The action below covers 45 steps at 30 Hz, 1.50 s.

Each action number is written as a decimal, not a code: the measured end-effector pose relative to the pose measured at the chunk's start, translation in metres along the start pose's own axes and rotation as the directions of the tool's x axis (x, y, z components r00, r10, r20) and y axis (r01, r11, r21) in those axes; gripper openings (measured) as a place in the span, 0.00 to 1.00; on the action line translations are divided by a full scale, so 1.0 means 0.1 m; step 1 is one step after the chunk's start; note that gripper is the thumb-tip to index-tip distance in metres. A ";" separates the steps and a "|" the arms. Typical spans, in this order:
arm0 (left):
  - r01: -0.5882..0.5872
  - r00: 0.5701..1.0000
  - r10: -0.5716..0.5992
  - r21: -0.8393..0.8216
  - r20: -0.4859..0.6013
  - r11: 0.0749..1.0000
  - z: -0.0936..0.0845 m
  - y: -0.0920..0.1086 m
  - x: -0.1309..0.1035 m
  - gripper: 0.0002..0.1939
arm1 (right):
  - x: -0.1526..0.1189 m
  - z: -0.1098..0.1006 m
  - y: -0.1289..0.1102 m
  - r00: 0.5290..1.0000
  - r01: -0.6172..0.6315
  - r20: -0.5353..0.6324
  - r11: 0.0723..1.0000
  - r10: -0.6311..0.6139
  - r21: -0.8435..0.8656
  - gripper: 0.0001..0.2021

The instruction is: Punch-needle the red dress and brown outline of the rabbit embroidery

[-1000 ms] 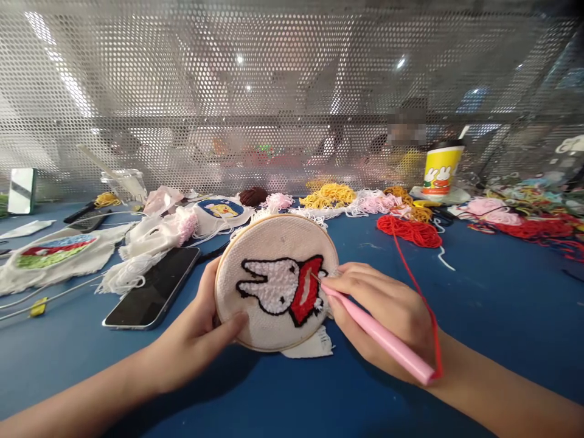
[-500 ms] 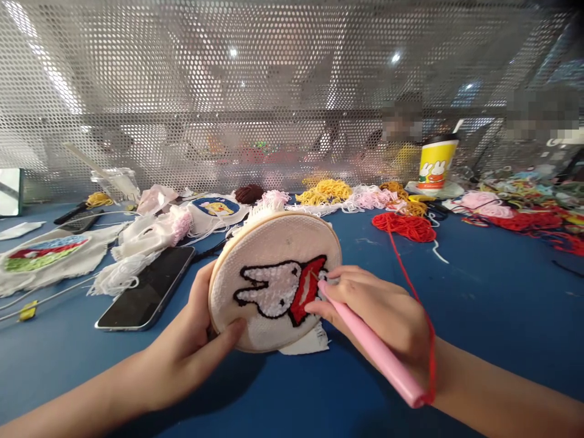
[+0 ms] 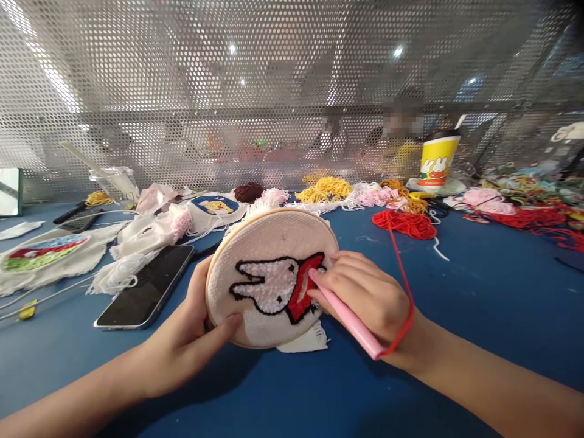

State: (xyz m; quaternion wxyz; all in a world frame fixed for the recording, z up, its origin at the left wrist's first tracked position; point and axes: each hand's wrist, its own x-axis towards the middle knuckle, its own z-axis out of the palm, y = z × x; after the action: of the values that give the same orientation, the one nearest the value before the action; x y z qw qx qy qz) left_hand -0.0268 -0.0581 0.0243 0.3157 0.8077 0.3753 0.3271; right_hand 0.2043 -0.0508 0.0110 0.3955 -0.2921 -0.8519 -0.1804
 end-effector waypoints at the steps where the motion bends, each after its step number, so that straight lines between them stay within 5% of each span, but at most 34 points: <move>1: 0.019 1.000 -0.019 -0.012 -0.007 1.000 0.00 0.00 0.00 0.31 | 0.00 -0.01 0.00 1.000 -0.006 0.004 1.000 0.006 0.005 0.01; 8: 0.218 0.974 -0.226 -0.278 0.005 0.935 0.04 -0.02 0.05 0.25 | 0.11 -0.18 -0.08 0.985 -0.089 -0.142 0.994 0.098 0.068 0.06; 17: 0.280 0.947 -0.321 -0.418 -0.030 0.865 0.10 0.07 0.06 0.24 | 0.04 -0.24 -0.09 0.970 -0.134 -0.187 0.984 0.156 0.121 0.05; 24: 0.218 0.975 -0.220 -0.330 0.033 0.918 0.02 -0.04 0.03 0.24 | 0.03 -0.28 -0.11 0.973 -0.146 -0.131 0.950 0.188 0.277 0.07; 32: 0.194 0.980 -0.197 -0.248 0.012 0.949 0.03 -0.04 0.01 0.23 | 0.04 -0.30 -0.14 0.952 -0.116 -0.240 0.947 0.193 0.300 0.09; 38: 0.200 0.979 -0.204 -0.258 0.012 0.945 0.03 -0.06 0.01 0.23 | -0.02 -0.32 -0.13 0.949 -0.243 -0.112 0.910 0.294 0.336 0.08; 45: 0.123 0.991 -0.129 -0.164 -0.028 0.979 0.02 -0.11 0.00 0.28 | 0.02 -0.26 -0.10 0.963 -0.160 -0.161 0.939 0.216 0.303 0.09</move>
State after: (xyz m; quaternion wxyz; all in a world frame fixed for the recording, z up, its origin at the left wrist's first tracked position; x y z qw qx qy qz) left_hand -0.0295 -0.0535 0.0150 0.3931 0.7475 0.4039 0.3515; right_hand 0.2113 -0.0719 0.0285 0.5295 -0.2931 -0.7949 -0.0433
